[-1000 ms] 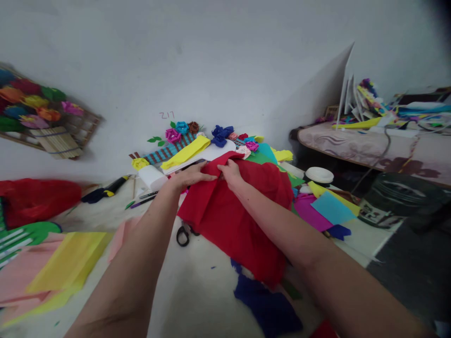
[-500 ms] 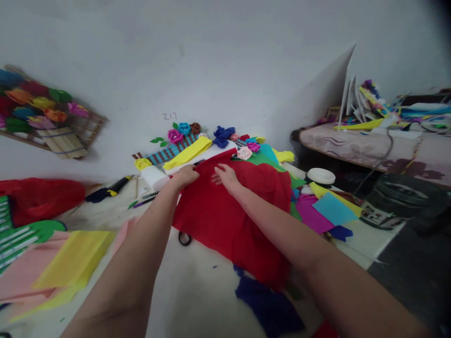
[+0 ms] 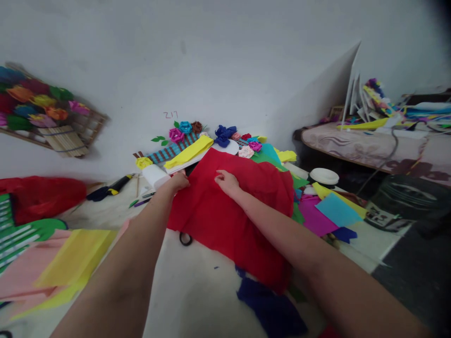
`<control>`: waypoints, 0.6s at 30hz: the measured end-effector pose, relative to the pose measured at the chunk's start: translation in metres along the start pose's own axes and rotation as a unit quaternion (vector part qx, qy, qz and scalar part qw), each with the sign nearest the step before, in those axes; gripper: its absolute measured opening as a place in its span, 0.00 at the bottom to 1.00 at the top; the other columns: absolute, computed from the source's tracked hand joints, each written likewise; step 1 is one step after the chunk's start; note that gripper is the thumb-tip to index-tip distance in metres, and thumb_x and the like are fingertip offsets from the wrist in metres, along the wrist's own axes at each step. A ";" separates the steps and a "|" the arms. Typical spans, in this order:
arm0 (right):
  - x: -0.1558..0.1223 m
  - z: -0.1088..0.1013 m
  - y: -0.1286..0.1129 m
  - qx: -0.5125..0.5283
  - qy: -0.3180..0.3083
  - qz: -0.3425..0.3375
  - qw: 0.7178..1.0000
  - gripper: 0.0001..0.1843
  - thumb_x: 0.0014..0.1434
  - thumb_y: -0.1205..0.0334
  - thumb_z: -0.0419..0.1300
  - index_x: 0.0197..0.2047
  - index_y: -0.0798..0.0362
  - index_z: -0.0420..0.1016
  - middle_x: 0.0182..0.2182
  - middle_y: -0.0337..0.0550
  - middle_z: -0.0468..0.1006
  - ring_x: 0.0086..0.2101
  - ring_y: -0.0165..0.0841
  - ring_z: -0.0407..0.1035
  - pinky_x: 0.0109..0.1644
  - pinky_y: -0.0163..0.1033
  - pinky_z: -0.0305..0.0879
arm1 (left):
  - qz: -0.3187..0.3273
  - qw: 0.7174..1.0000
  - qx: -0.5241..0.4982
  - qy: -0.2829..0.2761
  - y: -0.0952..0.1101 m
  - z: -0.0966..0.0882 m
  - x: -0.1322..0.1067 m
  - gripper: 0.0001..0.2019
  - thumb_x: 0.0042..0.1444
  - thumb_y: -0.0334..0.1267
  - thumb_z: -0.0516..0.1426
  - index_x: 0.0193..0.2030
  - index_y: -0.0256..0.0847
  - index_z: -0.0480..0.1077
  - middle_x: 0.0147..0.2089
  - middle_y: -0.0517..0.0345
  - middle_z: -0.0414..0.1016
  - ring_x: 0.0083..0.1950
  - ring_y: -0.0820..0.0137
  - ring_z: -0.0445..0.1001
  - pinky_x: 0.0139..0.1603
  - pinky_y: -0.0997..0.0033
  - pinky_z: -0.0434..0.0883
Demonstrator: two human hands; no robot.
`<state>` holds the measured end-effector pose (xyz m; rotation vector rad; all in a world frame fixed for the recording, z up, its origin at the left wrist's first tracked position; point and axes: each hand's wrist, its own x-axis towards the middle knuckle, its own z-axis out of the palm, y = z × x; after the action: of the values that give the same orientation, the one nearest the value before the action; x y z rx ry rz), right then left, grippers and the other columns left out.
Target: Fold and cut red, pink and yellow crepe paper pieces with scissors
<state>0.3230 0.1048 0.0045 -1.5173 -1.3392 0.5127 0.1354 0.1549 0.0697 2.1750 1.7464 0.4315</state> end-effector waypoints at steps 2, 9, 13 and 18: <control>-0.001 0.000 -0.001 -0.012 -0.006 -0.012 1.000 0.20 0.50 0.65 0.60 0.48 0.49 0.71 0.35 0.41 0.77 0.38 0.33 0.70 0.47 0.41 0.63 | -0.019 0.999 0.030 0.001 0.001 0.003 0.001 0.04 0.41 0.35 0.57 0.26 0.40 0.70 0.31 0.51 0.75 0.40 0.61 0.73 0.36 0.70 0.68; 0.001 0.005 0.005 0.007 0.004 -0.044 0.999 0.21 0.49 0.69 0.58 0.49 0.51 0.69 0.40 0.44 0.76 0.38 0.31 0.70 0.48 0.41 0.63 | -0.004 0.997 -0.075 0.028 0.005 0.003 -0.011 0.10 0.47 0.45 0.53 0.26 0.39 0.67 0.23 0.57 0.70 0.28 0.68 0.70 0.26 0.73 0.63; 0.001 0.008 0.002 0.038 0.022 -0.053 0.998 0.21 0.49 0.71 0.56 0.48 0.54 0.70 0.41 0.45 0.75 0.37 0.29 0.70 0.49 0.40 0.64 | 0.010 0.992 -0.126 0.014 0.003 0.004 -0.014 0.13 0.49 0.48 0.52 0.25 0.40 0.66 0.22 0.59 0.69 0.26 0.70 0.69 0.24 0.75 0.62; 0.003 0.013 0.001 0.089 0.028 0.026 0.995 0.18 0.51 0.70 0.54 0.47 0.54 0.69 0.36 0.43 0.74 0.34 0.29 0.70 0.44 0.41 0.67 | 0.017 0.999 -0.011 0.046 0.002 0.006 -0.010 0.15 0.52 0.49 0.50 0.35 0.40 0.70 0.36 0.53 0.75 0.38 0.63 0.72 0.34 0.71 0.66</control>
<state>0.3139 0.1130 -0.0003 -1.4128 -1.1810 0.6014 0.1375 0.1442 0.0650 2.2058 1.7450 0.5651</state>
